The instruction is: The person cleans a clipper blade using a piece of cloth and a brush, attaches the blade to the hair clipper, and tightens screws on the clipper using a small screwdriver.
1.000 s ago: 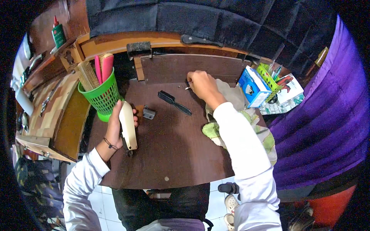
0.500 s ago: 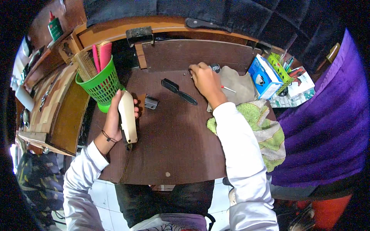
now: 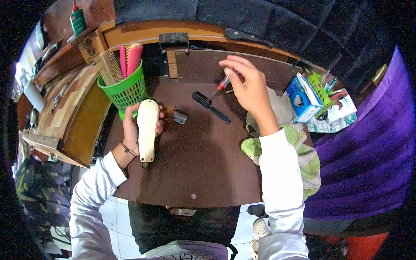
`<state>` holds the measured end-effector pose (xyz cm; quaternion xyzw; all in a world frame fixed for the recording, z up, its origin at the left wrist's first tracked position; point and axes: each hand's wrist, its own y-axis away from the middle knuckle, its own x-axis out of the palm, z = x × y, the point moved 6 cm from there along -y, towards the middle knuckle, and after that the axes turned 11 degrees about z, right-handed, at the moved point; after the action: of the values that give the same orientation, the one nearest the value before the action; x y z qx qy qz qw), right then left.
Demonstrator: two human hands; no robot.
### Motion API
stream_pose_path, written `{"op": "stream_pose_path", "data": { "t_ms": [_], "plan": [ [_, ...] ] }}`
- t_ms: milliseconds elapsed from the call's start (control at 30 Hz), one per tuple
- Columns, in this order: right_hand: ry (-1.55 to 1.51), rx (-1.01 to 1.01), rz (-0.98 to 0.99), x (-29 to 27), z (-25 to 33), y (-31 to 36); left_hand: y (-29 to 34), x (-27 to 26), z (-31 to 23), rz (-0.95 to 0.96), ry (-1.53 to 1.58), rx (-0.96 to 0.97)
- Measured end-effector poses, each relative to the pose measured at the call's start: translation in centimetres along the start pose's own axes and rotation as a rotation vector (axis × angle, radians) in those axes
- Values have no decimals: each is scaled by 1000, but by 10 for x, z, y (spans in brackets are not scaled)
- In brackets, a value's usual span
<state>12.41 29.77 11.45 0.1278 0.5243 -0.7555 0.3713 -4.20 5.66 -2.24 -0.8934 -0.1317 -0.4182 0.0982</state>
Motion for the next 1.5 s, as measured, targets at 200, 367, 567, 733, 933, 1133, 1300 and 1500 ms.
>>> {"op": "stream_pose_path", "data": {
  "t_ms": [200,367,567,733,933,1133,1300,1500],
  "plan": [
    [-83,152,178,23,-14,20,6,8,1,-46,-60,-32],
    [159,-18,621,28,7,19,9,11,1,97,-14,-40],
    [185,67,718,42,21,29,6,7,5,107,-50,-91],
    [141,301,685,28,70,24,8,1,11,-16,-225,-115],
    [-286,-198,711,77,122,49,12,3,0,-46,-492,-18],
    [-309,-167,776,104,113,90,12,-2,-4,-170,-513,-9],
    [-338,-147,809,112,106,101,7,1,-2,-163,-588,-1],
    [-364,-117,814,114,105,99,6,-6,1,-168,-603,8]
  ]
}}
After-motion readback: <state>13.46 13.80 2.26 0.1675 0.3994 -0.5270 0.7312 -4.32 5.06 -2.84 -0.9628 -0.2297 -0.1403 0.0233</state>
